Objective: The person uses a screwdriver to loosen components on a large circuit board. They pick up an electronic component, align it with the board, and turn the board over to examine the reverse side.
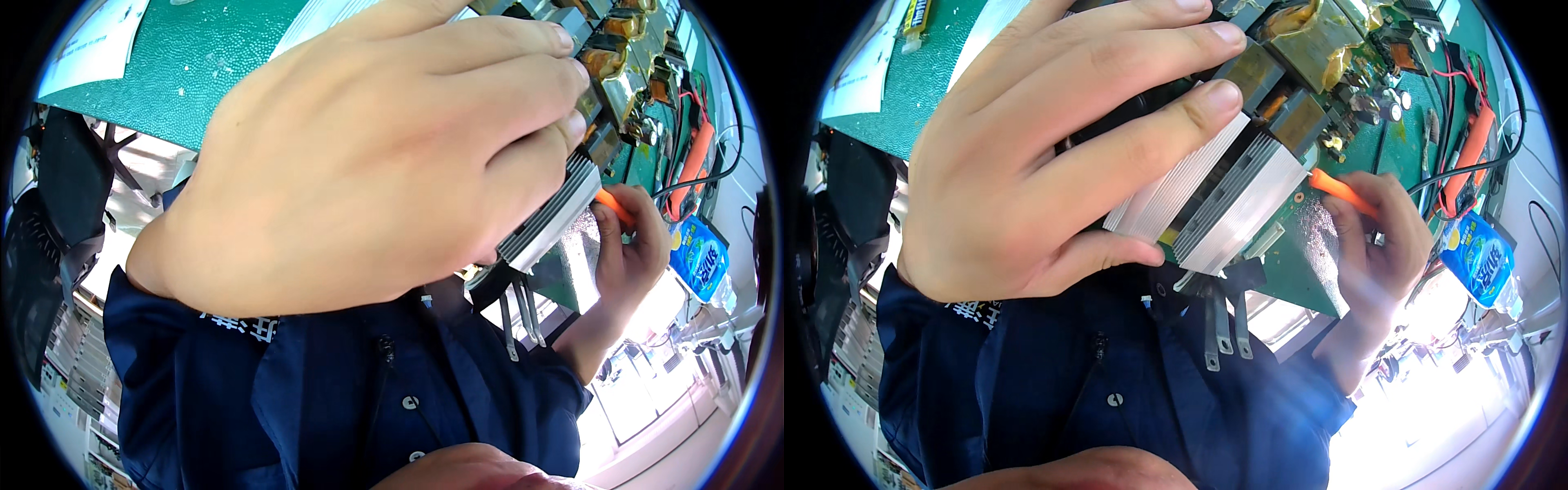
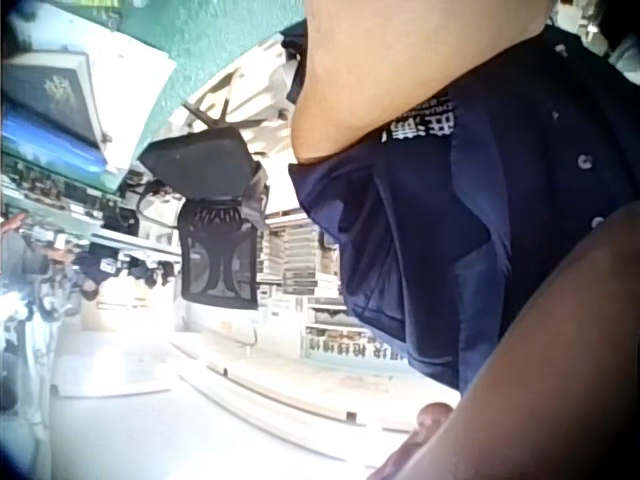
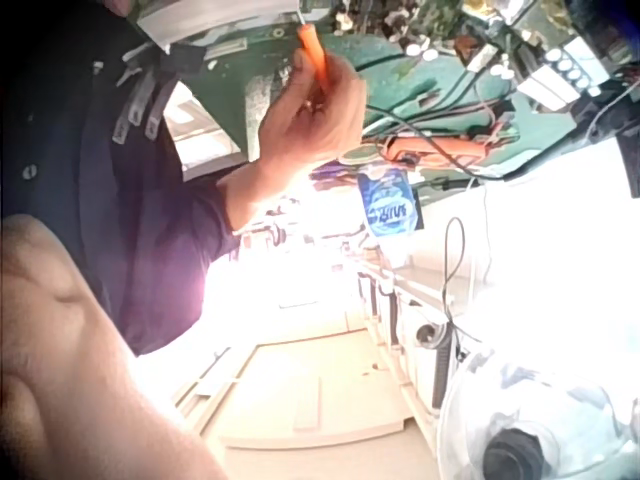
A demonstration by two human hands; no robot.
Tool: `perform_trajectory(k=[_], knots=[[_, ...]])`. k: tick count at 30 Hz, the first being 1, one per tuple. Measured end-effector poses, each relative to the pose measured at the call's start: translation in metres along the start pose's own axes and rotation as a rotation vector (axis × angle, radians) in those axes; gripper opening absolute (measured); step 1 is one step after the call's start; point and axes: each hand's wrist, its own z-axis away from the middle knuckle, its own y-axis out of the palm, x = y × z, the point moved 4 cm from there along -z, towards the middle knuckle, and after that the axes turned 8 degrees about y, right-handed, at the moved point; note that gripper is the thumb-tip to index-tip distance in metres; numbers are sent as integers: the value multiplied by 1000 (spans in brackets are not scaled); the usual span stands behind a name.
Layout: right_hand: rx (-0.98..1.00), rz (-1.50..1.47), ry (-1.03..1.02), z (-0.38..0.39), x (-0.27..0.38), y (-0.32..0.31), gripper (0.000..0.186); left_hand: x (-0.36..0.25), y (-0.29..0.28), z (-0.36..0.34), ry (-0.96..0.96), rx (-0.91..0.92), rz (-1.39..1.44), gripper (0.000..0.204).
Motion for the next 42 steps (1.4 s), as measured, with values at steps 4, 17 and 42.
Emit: perform_trajectory(k=[4, 17, 42], knots=[[-24, 29, -15, 4, -6, 7, 19, 4, 8, -1, 5, 4, 12, 82], [-19, -37, 244, 18, -1, 3, 24, 5, 9, -7, 3, 19, 57, 79], [-16, 15, 388, 21, 33, -4, 12, 3, 2, -3, 50, 13, 54, 73]])
